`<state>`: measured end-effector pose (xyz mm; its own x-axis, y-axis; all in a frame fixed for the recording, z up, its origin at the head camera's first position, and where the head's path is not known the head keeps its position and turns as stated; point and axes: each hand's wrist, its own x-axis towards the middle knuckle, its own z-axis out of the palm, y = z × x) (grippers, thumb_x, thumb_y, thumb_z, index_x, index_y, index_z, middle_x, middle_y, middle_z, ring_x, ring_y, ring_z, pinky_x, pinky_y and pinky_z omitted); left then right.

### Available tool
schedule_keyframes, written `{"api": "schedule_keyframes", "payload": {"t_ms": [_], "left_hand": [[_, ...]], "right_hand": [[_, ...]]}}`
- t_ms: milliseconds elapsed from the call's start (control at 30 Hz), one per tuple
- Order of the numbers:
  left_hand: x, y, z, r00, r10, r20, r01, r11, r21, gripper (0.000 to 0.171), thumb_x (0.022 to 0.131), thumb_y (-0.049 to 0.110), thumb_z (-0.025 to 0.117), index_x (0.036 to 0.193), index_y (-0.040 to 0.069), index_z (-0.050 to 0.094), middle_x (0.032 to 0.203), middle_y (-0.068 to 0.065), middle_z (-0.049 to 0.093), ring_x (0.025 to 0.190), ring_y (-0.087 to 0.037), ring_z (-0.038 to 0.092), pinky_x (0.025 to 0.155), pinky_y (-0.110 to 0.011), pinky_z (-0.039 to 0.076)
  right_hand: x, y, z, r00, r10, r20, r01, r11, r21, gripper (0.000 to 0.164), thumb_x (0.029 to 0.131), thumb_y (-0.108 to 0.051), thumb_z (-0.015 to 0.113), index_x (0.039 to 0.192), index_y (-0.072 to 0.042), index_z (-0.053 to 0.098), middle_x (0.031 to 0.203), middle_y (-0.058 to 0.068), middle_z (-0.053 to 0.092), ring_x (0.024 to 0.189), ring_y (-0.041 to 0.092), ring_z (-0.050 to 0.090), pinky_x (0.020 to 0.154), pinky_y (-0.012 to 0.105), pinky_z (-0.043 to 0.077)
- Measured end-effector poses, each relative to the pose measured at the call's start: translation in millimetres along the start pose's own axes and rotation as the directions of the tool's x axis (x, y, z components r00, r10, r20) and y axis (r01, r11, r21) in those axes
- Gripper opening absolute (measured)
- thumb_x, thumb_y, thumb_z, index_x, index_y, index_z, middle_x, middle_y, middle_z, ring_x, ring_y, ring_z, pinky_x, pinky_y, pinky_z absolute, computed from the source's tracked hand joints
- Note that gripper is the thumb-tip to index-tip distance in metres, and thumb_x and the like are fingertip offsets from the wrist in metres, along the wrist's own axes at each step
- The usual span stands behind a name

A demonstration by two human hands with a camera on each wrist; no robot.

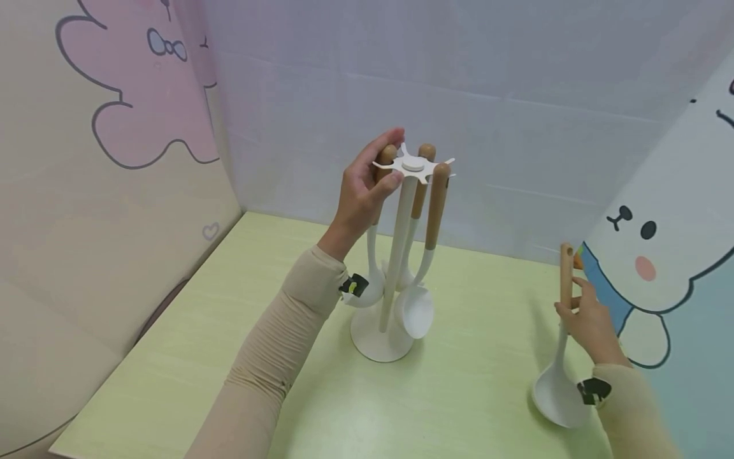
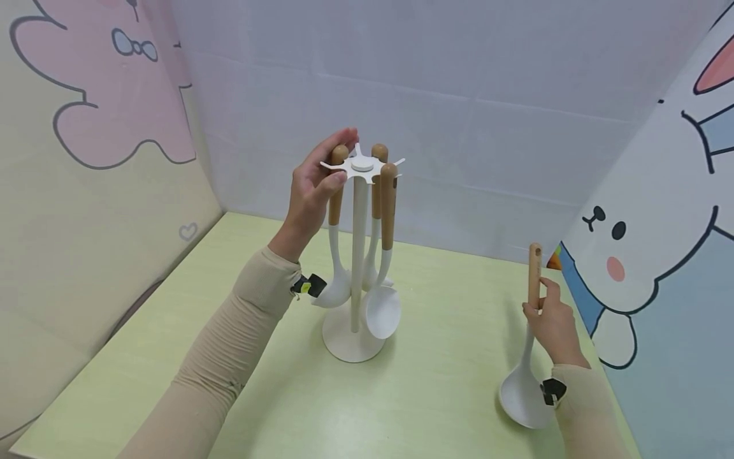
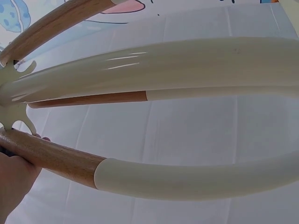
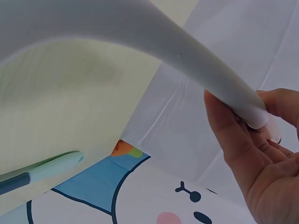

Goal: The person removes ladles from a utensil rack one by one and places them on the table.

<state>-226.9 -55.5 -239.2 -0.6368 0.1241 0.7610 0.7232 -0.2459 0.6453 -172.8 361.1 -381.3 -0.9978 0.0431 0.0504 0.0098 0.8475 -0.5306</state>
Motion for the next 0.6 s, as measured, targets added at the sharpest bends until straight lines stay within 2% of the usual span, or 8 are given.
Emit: {"api": "schedule_keyframes", "payload": {"t_ms": [233,600], "left_hand": [[0.7,-0.2,0.0,1.000,0.006,-0.002,-0.006,1.000,-0.002,0.077,0.081,0.022,0.055,0.143,-0.018,0.034,0.149,-0.030,0.040,0.137,-0.026,0.043,0.113,-0.038,0.033],[1.7,-1.3,-4.1,1.000,0.015,0.001,-0.015,1.000,0.013,0.080,0.080,0.029,0.052,0.142,-0.018,0.036,0.148,-0.029,0.042,0.137,-0.027,0.044,0.113,-0.039,0.034]], "right_hand": [[4,7,-5,0.999,0.019,0.034,-0.019,1.000,-0.003,0.071,0.098,-0.008,0.055,0.147,0.017,0.009,0.111,0.044,0.053,0.073,0.034,0.067,0.057,0.038,0.052],[11,20,-7,0.993,0.046,0.104,-0.048,0.999,0.012,0.073,0.097,-0.005,0.056,0.145,0.020,0.006,0.107,0.045,0.052,0.068,0.030,0.067,0.057,0.040,0.055]]}}
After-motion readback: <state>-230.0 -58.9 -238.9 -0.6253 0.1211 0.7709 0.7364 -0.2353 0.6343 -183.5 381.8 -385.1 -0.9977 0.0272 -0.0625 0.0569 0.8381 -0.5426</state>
